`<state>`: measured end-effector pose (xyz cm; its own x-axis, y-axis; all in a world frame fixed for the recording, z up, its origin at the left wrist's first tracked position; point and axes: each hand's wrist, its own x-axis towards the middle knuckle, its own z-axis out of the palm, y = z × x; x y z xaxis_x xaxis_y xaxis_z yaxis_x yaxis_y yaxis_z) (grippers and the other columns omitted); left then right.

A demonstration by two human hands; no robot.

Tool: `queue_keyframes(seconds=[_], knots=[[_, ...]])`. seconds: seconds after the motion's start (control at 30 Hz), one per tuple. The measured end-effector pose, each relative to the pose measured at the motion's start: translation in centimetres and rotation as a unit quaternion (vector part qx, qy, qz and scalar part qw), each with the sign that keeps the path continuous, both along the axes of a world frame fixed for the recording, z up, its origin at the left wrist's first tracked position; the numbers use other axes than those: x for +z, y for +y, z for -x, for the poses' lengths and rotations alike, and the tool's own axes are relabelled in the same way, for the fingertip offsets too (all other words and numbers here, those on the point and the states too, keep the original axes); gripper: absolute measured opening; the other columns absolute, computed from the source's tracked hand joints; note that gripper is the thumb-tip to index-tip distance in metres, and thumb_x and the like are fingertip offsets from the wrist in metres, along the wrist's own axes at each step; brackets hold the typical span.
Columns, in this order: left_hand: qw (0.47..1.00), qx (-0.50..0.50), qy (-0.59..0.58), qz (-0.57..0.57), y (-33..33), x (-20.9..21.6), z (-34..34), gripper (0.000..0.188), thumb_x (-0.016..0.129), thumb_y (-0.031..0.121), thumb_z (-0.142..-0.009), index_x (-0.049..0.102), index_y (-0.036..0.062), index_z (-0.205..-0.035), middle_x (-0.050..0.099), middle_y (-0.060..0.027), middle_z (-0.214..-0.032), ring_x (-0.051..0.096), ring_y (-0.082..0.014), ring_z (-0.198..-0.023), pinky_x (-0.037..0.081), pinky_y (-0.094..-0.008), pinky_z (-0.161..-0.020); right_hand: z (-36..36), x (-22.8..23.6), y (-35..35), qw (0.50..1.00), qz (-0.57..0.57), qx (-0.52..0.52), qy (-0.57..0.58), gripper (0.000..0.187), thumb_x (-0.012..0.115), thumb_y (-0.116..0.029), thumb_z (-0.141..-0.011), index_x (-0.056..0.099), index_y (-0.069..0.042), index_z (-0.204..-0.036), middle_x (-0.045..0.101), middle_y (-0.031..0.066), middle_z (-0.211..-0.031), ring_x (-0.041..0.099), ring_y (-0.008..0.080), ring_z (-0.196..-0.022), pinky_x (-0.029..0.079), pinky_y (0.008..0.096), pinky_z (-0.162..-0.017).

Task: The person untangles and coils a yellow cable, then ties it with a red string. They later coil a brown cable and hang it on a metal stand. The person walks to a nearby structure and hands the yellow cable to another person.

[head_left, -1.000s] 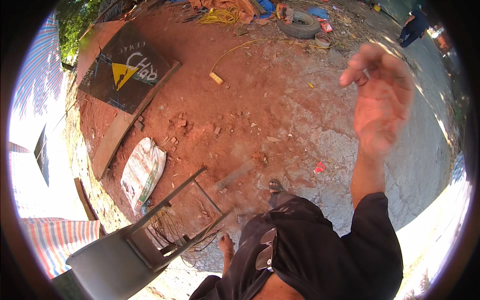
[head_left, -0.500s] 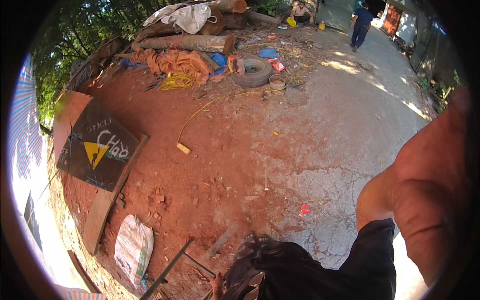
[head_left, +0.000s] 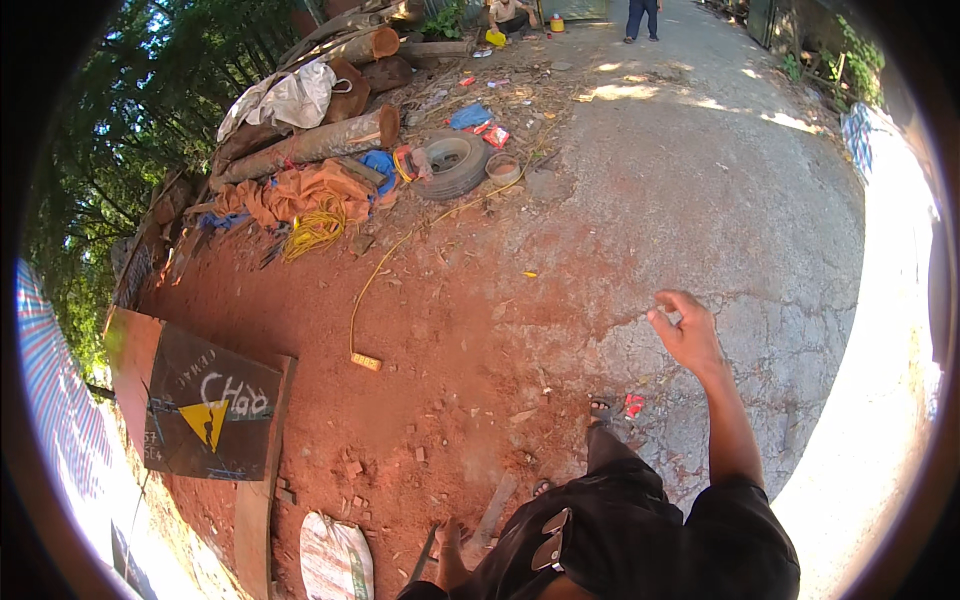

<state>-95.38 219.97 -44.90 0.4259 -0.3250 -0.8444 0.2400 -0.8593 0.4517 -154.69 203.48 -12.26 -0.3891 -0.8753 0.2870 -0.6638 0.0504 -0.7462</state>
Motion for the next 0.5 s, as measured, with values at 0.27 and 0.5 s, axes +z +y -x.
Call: queue_keyframes(seconds=[0.27, 0.5], knots=[[0.990, -0.122, 0.065, -0.017, -14.2, -0.9, 11.9, 0.023, 0.052, 0.026, -0.099, 0.061, 0.0046, -0.104, 0.064, -0.0117, -0.088, 0.065, -0.0262, -0.075, 0.058, -0.0453, -0.069, 12.4, -32.7, 16.1, 0.848, -0.497, -0.109, -0.150, 0.036, 0.069, -0.032, -0.081, 0.074, -0.002, -0.100, 0.073, 0.0166, -0.091, 0.072, 0.0298, -0.087, 0.061, 0.0440, -0.074], [0.930, -0.335, 0.136, -0.065, -26.0, -4.5, 27.8, 0.027, 0.052, 0.034, -0.098, 0.060, 0.0096, -0.108, 0.063, -0.0052, -0.086, 0.064, -0.0210, -0.076, 0.055, -0.0371, -0.064, 18.2, -31.7, 19.6, 0.658, -0.425, -0.422, -0.456, 0.032, 0.066, -0.024, -0.089, 0.063, -0.004, -0.114, 0.065, 0.0107, -0.088, 0.066, 0.0287, -0.078, 0.055, 0.0551, -0.076]])
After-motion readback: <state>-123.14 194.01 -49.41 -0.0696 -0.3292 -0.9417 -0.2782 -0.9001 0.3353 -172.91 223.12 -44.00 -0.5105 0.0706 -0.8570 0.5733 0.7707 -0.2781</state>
